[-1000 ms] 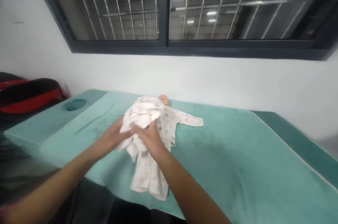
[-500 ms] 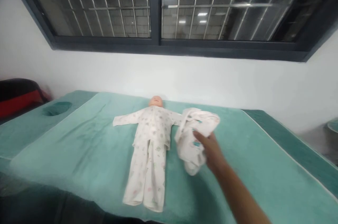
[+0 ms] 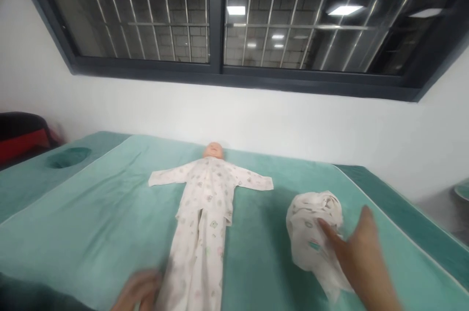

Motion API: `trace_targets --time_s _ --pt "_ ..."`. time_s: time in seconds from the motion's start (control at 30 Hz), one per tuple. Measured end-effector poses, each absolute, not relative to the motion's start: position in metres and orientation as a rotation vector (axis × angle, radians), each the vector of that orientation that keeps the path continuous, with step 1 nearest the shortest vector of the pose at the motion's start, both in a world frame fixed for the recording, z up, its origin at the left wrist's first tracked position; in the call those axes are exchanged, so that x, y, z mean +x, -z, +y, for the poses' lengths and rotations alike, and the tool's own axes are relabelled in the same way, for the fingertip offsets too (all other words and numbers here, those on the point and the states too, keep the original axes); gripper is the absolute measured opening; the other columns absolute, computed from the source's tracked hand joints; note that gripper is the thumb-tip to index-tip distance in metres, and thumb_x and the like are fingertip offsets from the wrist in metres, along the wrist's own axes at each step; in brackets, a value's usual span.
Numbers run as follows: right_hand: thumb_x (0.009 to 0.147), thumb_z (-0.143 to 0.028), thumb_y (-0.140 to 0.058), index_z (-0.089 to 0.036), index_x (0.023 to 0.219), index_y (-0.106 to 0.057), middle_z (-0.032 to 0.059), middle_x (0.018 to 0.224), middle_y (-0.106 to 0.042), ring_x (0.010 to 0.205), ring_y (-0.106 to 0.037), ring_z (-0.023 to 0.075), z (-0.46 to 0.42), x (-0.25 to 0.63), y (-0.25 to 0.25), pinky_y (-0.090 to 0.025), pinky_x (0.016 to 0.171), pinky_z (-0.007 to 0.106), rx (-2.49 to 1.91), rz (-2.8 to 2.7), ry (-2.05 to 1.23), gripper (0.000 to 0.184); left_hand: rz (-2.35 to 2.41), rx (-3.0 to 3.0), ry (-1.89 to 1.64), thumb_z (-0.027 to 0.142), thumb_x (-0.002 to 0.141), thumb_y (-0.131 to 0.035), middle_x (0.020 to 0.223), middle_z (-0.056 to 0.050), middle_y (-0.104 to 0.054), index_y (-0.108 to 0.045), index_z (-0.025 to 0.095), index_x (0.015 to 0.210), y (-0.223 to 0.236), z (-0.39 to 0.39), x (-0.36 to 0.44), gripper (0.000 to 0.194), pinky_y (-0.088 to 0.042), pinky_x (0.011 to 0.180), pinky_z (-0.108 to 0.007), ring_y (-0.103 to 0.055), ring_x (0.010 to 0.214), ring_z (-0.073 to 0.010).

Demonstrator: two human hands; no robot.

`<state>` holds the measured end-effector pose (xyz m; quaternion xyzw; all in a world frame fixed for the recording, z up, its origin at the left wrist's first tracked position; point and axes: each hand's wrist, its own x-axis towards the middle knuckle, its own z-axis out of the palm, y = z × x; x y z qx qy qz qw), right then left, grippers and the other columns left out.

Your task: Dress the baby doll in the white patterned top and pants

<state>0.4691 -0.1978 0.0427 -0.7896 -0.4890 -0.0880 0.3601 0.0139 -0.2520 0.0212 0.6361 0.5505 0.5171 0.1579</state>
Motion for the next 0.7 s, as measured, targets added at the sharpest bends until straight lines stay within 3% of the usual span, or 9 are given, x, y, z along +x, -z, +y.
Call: trace_targets --time_s 0.07,0.13,0.2,0.33,0.53,0.7 --pt "0.078 -0.058 -0.058 -0.015 0.142 -0.036 0.0245 0.143 -0.041 0.132 -0.039 0.0457 -0.190 0.423 -0.052 -0.039 0.101 0.059 -1.902 -1.375 0.227 0.080 1.512 1.859 -1.638 0.027 0.086 -0.051 0.093 -0.004 -0.068 -0.069 0.028 0.086 -0.025 -0.210 0.021 0.018 -0.056 0.077 -0.042 -0.065 0.089 -0.0247" --pt "0.083 -0.051 -0.056 -0.019 0.140 -0.039 0.0173 0.145 -0.041 0.136 -0.036 0.0380 -0.173 0.365 -0.054 -0.031 0.110 0.056 -1.638 -1.586 0.130 0.067 1.498 1.861 -1.567 0.025 0.090 -0.046 0.100 -0.006 -0.066 -0.066 0.024 0.092 -0.036 -0.149 0.030 0.020 -0.053 0.086 -0.039 -0.062 0.097 -0.0223" --pt "0.088 -0.043 -0.054 -0.027 0.135 -0.045 0.0095 0.146 -0.041 0.135 -0.039 0.0298 -0.147 0.306 -0.050 -0.035 0.110 0.049 -1.454 -1.811 -0.148 0.051 1.469 1.857 -1.529 0.024 0.090 -0.042 0.107 -0.008 -0.065 -0.066 0.021 0.098 -0.048 -0.084 0.040 0.025 -0.051 0.084 -0.036 -0.060 0.101 -0.0216" --pt "0.092 -0.035 -0.047 -0.023 0.119 -0.054 0.0090 0.119 -0.058 0.113 -0.054 0.0250 -0.068 0.220 -0.043 -0.045 0.097 0.045 -1.340 -1.755 -0.418 0.030 1.407 1.976 -1.354 0.019 0.089 -0.042 0.106 -0.008 -0.064 -0.067 0.019 0.108 -0.046 0.009 0.057 0.031 -0.047 0.094 -0.037 -0.059 0.101 -0.0200" --pt "0.089 -0.028 -0.046 -0.019 0.092 -0.064 0.0085 0.103 -0.060 0.100 -0.055 0.0234 0.022 0.200 -0.033 -0.043 0.093 0.041 -1.348 -1.582 -0.460 0.020 1.452 2.128 -1.171 0.019 0.091 -0.039 0.113 -0.006 -0.057 -0.068 0.028 0.115 -0.018 0.037 0.062 0.039 -0.048 0.089 -0.034 -0.057 0.109 -0.0207" --pt "0.087 -0.030 -0.049 -0.021 0.091 -0.067 0.0063 0.106 -0.060 0.102 -0.055 0.0211 0.032 0.213 -0.020 -0.044 0.092 0.038 -1.300 -1.539 -0.591 0.020 1.429 2.073 -1.151 0.024 0.094 -0.037 0.115 -0.004 -0.057 -0.066 0.030 0.118 -0.016 0.038 0.058 0.038 -0.047 0.089 -0.032 -0.057 0.109 -0.0194"
